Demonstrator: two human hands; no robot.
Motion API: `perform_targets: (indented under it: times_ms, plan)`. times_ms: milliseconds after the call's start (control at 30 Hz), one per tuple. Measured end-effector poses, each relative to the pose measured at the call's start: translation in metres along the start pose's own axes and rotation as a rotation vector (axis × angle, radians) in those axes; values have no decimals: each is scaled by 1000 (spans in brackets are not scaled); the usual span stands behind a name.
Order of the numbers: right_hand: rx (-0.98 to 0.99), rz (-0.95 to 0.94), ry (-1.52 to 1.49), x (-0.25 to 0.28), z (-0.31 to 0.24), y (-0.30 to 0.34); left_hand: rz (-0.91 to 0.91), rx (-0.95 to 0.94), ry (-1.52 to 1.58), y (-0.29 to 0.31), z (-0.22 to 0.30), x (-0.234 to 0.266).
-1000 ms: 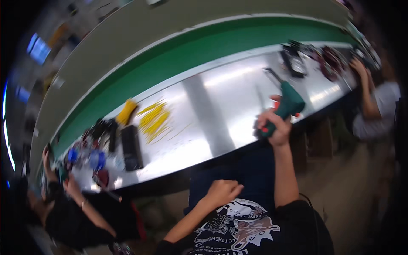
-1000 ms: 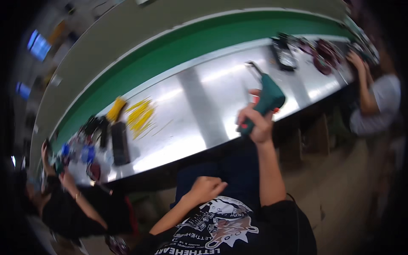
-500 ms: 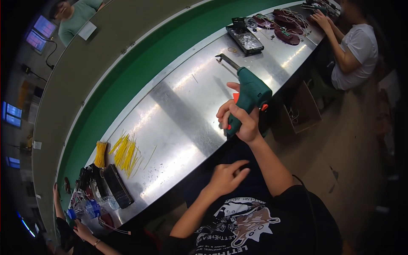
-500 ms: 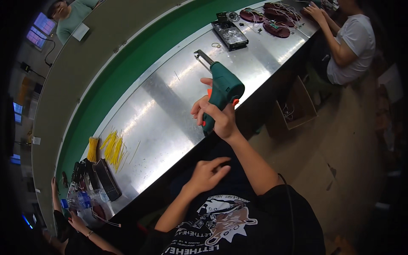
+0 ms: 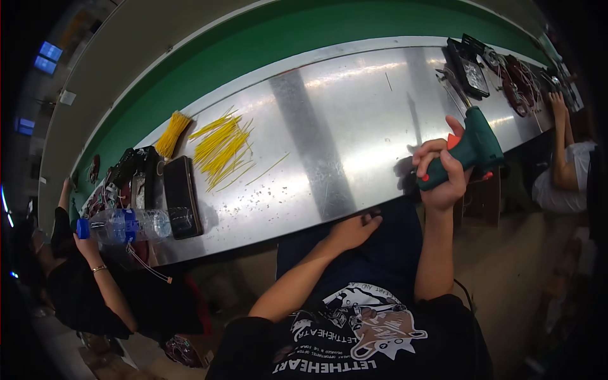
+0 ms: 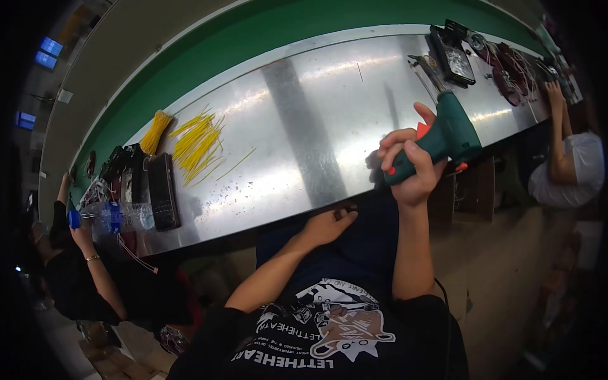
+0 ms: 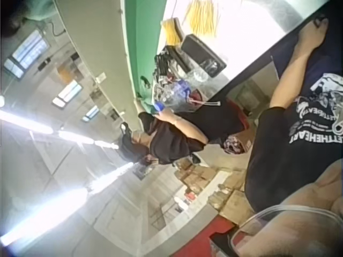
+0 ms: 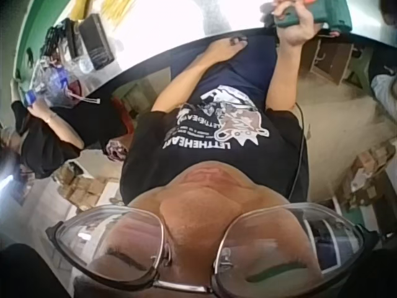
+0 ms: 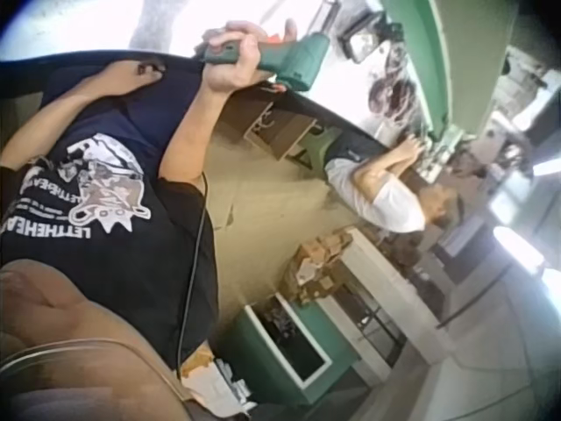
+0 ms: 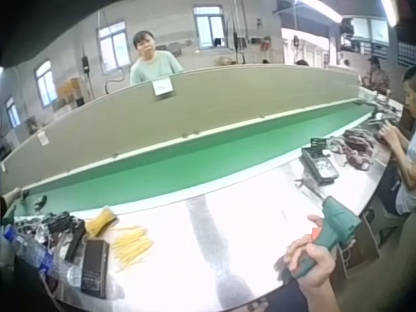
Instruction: Soldering wires to a small circuit board mounted on a circular base at an industrial assembly line workstation.
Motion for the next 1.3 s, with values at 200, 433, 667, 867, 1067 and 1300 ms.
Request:
perform_targets:
  times_ms: [200, 433, 667, 867, 1067, 1300]
  plan:
    - [-44, -3, -51, 3, -4, 0, -301, -61, 462, 15, 23, -5]
    - [24, 77, -222, 1, -44, 10, -448, -349, 948, 41, 129, -30]
    - [117, 227, -370, -14, -81, 39, -489, -210, 1007, 43, 142, -50]
    - [191, 95, -435, 6, -82, 48, -684, -310, 1444, 56, 175, -55]
    - [211, 55, -576, 21, -93, 43, -620, -365, 1425, 60, 187, -57]
    - [126, 108, -560, 16, -87, 43, -568, -432, 1390, 54, 183, -55]
Point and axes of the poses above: each hand's wrist, its own y-axis away from the middle knuckle, its own x-axis out of the back of the hand, z = x × y, the point moved 5 cm from there along -y, towards the middle knuckle, and after that the axes turned 4 degrees about x, right-handed, at the moved point
